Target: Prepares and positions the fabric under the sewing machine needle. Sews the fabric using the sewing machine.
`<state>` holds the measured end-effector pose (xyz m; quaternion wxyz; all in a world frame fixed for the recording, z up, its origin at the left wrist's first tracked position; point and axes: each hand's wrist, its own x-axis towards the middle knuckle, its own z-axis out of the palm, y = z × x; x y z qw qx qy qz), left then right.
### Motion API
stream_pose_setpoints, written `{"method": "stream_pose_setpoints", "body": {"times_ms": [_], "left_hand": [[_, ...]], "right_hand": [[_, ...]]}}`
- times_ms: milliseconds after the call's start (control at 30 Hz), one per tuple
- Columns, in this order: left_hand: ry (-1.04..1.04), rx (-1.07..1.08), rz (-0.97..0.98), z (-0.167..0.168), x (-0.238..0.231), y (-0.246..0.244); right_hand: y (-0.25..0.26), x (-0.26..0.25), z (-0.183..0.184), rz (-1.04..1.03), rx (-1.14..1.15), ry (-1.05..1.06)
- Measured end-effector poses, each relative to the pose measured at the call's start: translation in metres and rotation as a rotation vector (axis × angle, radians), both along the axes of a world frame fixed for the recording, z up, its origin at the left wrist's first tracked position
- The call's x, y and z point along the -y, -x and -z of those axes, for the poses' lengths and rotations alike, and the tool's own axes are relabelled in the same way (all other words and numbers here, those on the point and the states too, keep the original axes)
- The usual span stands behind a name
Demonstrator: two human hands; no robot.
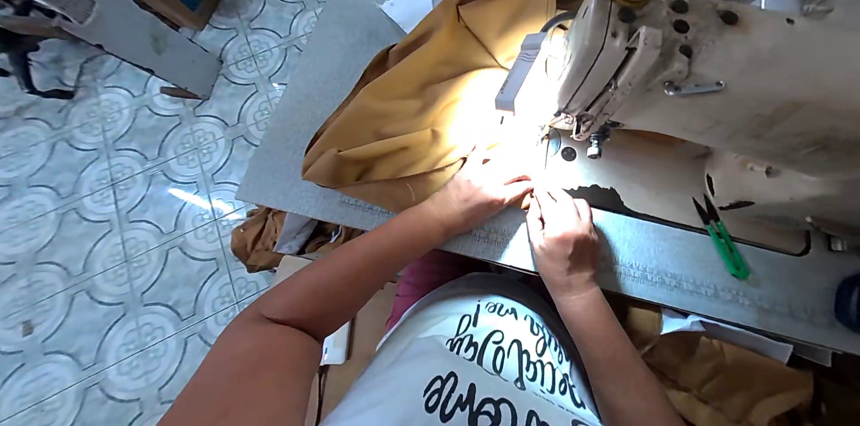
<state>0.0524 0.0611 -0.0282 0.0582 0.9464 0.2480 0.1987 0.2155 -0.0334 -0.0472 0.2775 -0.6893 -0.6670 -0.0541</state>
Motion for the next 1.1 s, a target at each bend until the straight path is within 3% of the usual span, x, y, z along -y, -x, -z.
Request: {"method": "stream_pose_setpoints", "body": {"times_ms": [233, 867, 1100], "left_hand": [[0.045, 0.005, 0.028, -0.003, -0.005, 0.000], [-0.028, -0.045, 0.061, -0.005, -0.002, 0.002], [0.024, -0.048, 0.042, -0.006, -0.026, -0.006]], "right_hand": [[0.000, 0.000, 0.004, -0.004, -0.035, -0.031], [0.002, -0.003, 0.002, -0.023, 0.159, -0.051], [-0.003, -0.031, -0.004, -0.001, 0.142, -0.013]]}}
